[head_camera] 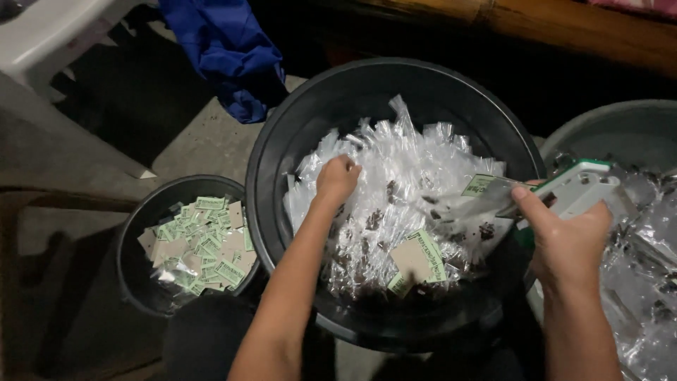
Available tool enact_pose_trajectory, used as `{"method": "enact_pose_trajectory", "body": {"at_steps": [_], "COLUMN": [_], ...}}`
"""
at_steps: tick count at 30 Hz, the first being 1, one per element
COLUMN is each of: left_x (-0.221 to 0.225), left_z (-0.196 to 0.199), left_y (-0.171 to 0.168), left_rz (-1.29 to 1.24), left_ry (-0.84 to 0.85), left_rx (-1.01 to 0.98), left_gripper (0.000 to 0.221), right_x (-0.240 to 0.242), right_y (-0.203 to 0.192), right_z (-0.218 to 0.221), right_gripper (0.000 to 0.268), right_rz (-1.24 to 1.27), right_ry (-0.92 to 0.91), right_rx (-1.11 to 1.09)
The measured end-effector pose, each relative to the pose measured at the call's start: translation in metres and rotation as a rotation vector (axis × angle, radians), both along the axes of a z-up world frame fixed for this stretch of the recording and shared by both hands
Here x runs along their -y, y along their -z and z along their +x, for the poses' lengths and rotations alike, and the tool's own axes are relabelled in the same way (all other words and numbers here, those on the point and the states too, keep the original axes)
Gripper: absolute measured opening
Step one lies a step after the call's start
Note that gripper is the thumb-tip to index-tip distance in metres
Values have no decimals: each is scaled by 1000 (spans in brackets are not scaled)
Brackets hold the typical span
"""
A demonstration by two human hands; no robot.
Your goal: Stapling paper labels onto small plastic bags containing small items and sorting them into buckets.
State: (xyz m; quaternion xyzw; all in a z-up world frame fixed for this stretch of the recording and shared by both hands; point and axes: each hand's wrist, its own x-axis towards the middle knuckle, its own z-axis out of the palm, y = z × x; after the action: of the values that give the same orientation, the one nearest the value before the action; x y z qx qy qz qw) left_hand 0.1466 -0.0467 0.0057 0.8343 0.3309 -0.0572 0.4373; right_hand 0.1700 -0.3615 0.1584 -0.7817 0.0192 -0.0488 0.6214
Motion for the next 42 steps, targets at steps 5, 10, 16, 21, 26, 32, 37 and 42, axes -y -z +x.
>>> {"method": "enact_pose_trajectory", "body": {"at_steps": [5,10,16,21,26,32,37,42], "left_x": [17,34,51,65,53,69,99,96], "left_z": [56,121,171,163,123,55,-28,-98], "left_y": [51,77,111,83,-20,-125,-180,-203], "left_rz": [65,46,236,244,-21,-101,-84,161], "left_ry": [-39,-67,-76,-142,12,111,195,354], "left_rx": [268,377,144,410,623,681,819,808], "left_gripper": [13,20,64,19,15,11,14,25], "right_x": [4,9,6,-1,-8,-9,-46,-47], "right_y": [-29,-40,-50,-61,-58,16,21,-35], "right_z": [-11,-18,-22,-15,-14,-2,-4,-24], "right_gripper": [37,36,31,14,14,42,40,28], "right_rz": [12,64,-168,-207,-217,-233,-266,-80], "right_ry": [30,67,204,139,136,41,-91,-160], "right_rx": [-10,42,-80,-133,-185,162,340,268]}}
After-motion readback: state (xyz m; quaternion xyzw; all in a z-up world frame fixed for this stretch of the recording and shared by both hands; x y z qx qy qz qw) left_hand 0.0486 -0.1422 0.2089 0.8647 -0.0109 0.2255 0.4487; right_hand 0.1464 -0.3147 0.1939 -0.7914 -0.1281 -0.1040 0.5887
